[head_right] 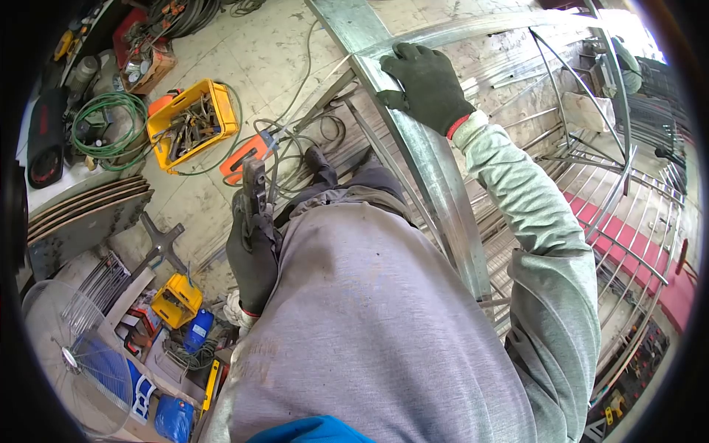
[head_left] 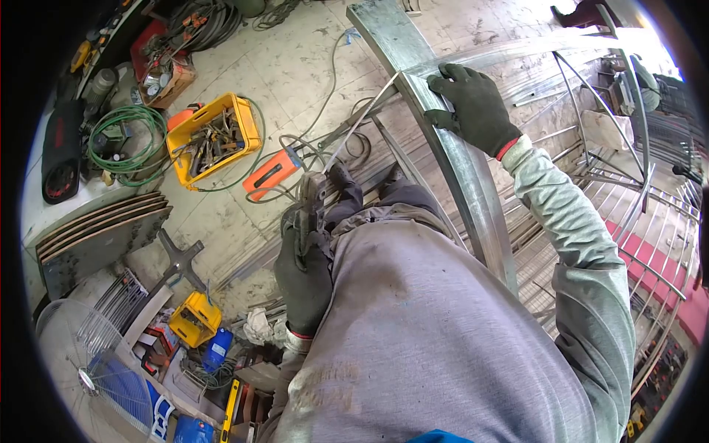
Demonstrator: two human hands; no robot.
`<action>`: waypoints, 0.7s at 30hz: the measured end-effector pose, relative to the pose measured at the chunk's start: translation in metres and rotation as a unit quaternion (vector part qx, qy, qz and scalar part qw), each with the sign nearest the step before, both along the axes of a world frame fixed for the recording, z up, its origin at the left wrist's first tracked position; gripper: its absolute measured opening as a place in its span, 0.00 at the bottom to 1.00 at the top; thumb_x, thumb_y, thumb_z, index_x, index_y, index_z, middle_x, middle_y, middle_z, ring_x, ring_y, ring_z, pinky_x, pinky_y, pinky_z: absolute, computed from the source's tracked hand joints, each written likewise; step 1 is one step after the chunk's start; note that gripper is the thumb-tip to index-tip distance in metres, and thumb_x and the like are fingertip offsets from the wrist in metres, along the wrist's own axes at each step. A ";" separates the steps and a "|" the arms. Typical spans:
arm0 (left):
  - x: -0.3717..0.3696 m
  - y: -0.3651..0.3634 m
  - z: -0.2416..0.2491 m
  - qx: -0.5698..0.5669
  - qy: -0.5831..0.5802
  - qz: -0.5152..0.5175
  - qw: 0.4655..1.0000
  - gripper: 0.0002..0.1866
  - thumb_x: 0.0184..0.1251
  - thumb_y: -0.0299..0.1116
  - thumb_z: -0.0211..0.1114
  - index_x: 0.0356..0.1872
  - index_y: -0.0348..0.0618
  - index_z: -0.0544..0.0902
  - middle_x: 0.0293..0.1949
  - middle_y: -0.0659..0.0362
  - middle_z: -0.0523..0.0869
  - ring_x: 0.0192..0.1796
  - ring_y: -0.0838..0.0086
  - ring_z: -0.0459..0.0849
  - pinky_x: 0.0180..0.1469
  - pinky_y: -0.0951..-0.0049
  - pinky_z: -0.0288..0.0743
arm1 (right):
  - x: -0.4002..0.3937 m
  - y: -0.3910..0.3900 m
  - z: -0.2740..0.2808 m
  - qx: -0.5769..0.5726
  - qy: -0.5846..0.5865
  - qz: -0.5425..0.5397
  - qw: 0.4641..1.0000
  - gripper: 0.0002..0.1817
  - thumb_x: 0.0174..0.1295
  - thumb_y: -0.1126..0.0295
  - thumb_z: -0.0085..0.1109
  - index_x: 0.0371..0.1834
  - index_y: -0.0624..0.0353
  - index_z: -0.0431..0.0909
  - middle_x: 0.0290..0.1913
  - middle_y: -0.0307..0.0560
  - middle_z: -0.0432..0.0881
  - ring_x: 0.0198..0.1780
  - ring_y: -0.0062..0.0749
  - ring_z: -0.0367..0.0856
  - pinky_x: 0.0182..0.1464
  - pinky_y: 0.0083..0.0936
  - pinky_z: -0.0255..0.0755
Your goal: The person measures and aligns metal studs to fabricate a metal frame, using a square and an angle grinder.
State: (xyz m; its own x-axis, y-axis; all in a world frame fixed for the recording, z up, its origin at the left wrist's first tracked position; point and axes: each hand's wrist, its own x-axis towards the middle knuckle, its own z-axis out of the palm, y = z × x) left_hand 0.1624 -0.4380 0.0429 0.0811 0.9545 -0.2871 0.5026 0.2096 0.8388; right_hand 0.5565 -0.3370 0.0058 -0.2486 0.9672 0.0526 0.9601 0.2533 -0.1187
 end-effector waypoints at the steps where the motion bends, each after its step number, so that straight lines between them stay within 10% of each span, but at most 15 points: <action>1: 0.000 0.000 0.001 0.004 0.007 -0.001 1.000 0.24 0.85 0.28 0.54 0.76 0.31 0.74 0.38 0.53 0.86 0.35 0.74 0.80 0.39 0.70 0.76 | -0.001 0.001 0.002 -0.013 0.001 -0.002 1.000 0.34 0.67 0.43 0.71 0.66 0.58 0.85 0.68 0.66 0.83 0.67 0.63 0.82 0.69 0.53 0.76; 21: 0.002 -0.001 0.000 -0.020 0.011 0.009 1.000 0.22 0.88 0.31 0.54 0.75 0.32 0.76 0.36 0.53 0.86 0.33 0.73 0.81 0.37 0.69 0.76 | 0.002 -0.001 -0.005 0.007 -0.003 0.004 1.000 0.33 0.65 0.43 0.73 0.64 0.56 0.85 0.68 0.63 0.83 0.67 0.59 0.83 0.68 0.53 0.76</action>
State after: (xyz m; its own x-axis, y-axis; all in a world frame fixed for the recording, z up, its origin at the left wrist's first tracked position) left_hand 0.1644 -0.4390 0.0433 0.0570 0.9437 -0.3259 0.5163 0.2516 0.8186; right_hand 0.5585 -0.3378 0.0008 -0.2564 0.9645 0.0636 0.9588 0.2622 -0.1092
